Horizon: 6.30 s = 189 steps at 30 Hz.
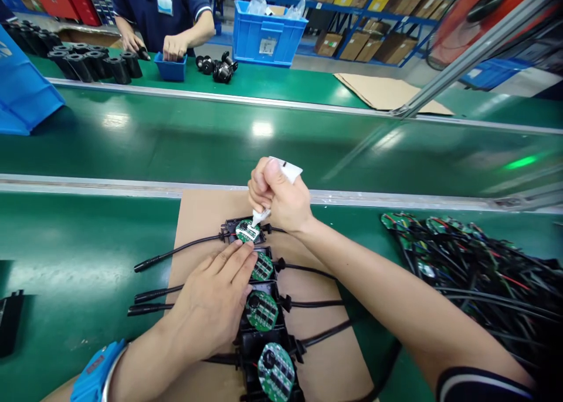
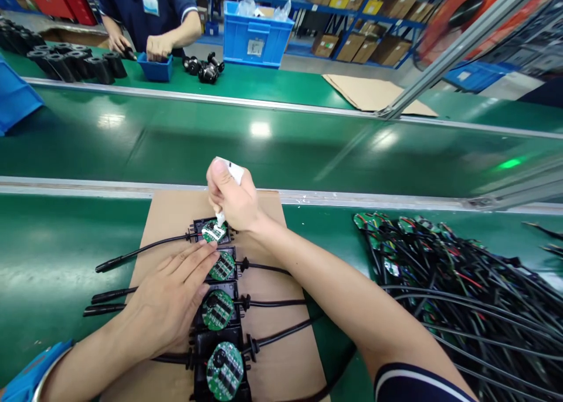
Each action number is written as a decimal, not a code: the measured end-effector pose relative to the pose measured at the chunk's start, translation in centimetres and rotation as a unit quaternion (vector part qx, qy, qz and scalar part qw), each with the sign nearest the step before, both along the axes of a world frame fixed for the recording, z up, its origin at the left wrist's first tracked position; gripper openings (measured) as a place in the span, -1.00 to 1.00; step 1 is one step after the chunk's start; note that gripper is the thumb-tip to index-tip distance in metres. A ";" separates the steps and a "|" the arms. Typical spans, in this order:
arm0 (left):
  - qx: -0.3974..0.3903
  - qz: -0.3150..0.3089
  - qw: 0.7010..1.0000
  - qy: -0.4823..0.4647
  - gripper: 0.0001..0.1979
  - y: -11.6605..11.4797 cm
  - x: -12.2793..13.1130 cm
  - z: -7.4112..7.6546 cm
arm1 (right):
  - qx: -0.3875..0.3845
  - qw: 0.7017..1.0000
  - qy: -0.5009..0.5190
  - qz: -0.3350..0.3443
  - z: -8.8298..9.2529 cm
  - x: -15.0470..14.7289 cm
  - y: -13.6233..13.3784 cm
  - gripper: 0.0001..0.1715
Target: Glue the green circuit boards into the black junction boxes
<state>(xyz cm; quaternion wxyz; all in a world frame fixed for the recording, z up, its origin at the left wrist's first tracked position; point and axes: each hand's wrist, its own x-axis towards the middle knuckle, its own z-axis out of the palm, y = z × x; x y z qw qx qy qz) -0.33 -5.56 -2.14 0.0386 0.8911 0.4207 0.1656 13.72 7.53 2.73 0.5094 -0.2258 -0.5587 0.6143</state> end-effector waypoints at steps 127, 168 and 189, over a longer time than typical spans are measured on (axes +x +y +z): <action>0.064 -0.158 0.985 0.024 -0.68 -11.4 -0.2 1.2 | -0.035 0.999 0.005 0.029 -0.3 1.8 -17.0 -0.52; 0.100 -0.200 0.975 -0.001 -0.70 -12.2 -0.3 2.3 | -0.041 0.999 -0.015 0.013 1.7 5.1 -18.2 -0.48; 0.096 -0.240 0.962 0.092 -0.65 -14.8 -0.5 3.6 | 0.006 0.999 -0.038 -0.016 0.5 3.0 -23.1 -0.53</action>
